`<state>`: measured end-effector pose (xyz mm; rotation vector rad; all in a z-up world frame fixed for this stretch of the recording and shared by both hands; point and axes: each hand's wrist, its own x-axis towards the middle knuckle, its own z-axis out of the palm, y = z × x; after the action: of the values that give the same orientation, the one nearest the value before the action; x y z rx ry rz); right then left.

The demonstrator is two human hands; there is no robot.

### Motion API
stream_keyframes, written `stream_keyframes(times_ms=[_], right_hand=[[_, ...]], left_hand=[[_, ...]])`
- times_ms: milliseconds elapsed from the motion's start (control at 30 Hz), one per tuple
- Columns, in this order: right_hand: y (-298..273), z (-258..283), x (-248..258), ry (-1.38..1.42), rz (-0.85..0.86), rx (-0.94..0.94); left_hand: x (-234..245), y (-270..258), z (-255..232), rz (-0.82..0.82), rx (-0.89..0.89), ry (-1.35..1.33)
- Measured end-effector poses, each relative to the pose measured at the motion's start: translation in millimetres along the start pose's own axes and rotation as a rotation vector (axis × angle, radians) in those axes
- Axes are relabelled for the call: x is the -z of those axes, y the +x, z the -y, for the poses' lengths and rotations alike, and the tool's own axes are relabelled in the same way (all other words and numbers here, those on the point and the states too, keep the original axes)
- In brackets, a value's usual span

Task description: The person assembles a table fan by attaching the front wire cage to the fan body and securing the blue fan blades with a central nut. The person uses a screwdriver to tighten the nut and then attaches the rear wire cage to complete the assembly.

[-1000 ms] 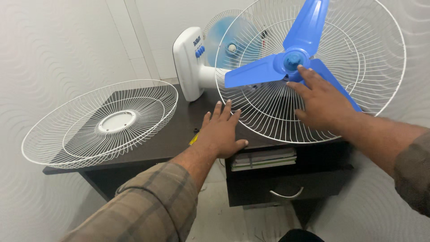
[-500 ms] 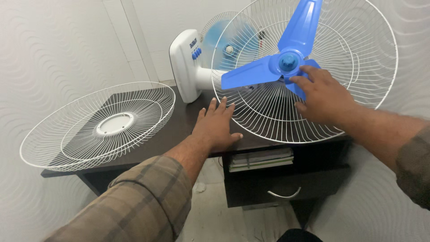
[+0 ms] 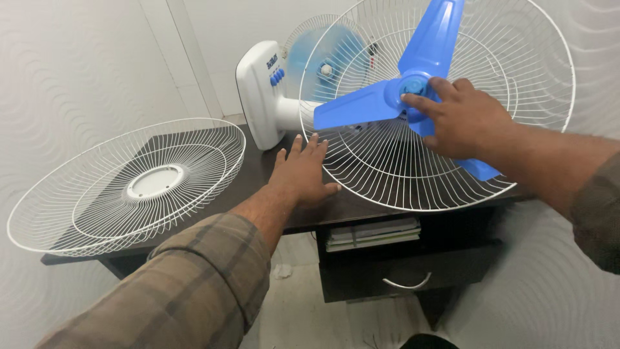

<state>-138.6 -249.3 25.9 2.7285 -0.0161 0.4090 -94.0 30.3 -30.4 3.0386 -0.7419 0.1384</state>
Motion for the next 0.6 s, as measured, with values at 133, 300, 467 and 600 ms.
stream_keyframes(times_ms=[133,300,467,600], right_hand=[[-1,4,2,-0.073,0.054,-0.024],[0,1,-7,-0.044,0.021,-0.029],[-1,-9,-24,-0.043,-0.07,0.038],[-14,-10,-34,-0.167,-0.151,0.071]], left_hand=[[-6,-1,1,-0.025,-0.007,-0.014],[-4,-5,4,-0.021,-0.026,0.018],[-4,-12,4,-0.027,-0.019,0.0],[-7,-19,1,-0.051,-0.023,-0.034]])
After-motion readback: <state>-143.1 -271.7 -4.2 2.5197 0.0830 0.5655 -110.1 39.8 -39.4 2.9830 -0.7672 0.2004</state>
